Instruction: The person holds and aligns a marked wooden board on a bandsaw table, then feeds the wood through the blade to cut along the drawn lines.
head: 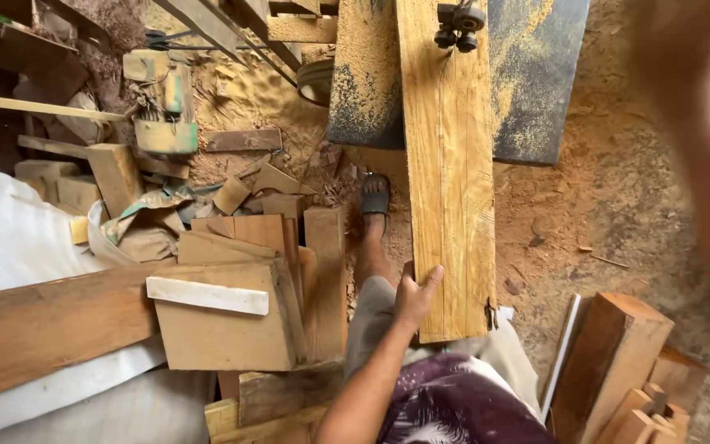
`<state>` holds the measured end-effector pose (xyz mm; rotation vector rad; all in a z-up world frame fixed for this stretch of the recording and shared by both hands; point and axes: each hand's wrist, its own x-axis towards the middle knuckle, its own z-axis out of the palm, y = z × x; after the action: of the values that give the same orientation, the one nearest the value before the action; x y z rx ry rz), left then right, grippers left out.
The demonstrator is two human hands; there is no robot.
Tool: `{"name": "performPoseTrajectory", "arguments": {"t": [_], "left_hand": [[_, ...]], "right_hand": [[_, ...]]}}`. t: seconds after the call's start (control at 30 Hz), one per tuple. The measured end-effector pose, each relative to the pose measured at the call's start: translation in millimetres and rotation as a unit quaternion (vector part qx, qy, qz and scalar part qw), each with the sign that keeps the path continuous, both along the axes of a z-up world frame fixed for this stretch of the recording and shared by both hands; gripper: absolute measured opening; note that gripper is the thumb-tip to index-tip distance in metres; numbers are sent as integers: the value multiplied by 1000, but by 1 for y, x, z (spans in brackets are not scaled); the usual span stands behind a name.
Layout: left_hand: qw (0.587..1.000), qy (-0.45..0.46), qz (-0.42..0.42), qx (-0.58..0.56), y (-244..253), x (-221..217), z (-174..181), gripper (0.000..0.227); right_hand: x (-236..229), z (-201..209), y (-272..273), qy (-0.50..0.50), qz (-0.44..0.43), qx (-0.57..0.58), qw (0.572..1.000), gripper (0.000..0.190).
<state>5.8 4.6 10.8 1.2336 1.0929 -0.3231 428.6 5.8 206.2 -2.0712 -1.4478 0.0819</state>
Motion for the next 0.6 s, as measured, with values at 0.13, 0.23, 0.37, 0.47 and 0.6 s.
{"name": "performPoseTrajectory", "arguments": {"t": [0.13,0.23,0.37,0.47,0.6], "left_hand": [[972,-204,51,108,-8,-14,2,96],[955,-224,17,193,-17,-13,-4,97],[964,-213,55,147,-24,-8,10,91],[965,-229,79,105,-26,-4,11,89],[960,-238,105,103,-28,7,21,86]], "right_hand": [[-140,-134,-100,49,-9,-17,999,56],[-251,-174,-162,419,-142,-111,890,79],[-290,-182,-173,540,-156,-6,827,74],[-291,-169,-164,646,-222,89,725,70],[-291,-179,-173,636,-267,112,715,66]]}}
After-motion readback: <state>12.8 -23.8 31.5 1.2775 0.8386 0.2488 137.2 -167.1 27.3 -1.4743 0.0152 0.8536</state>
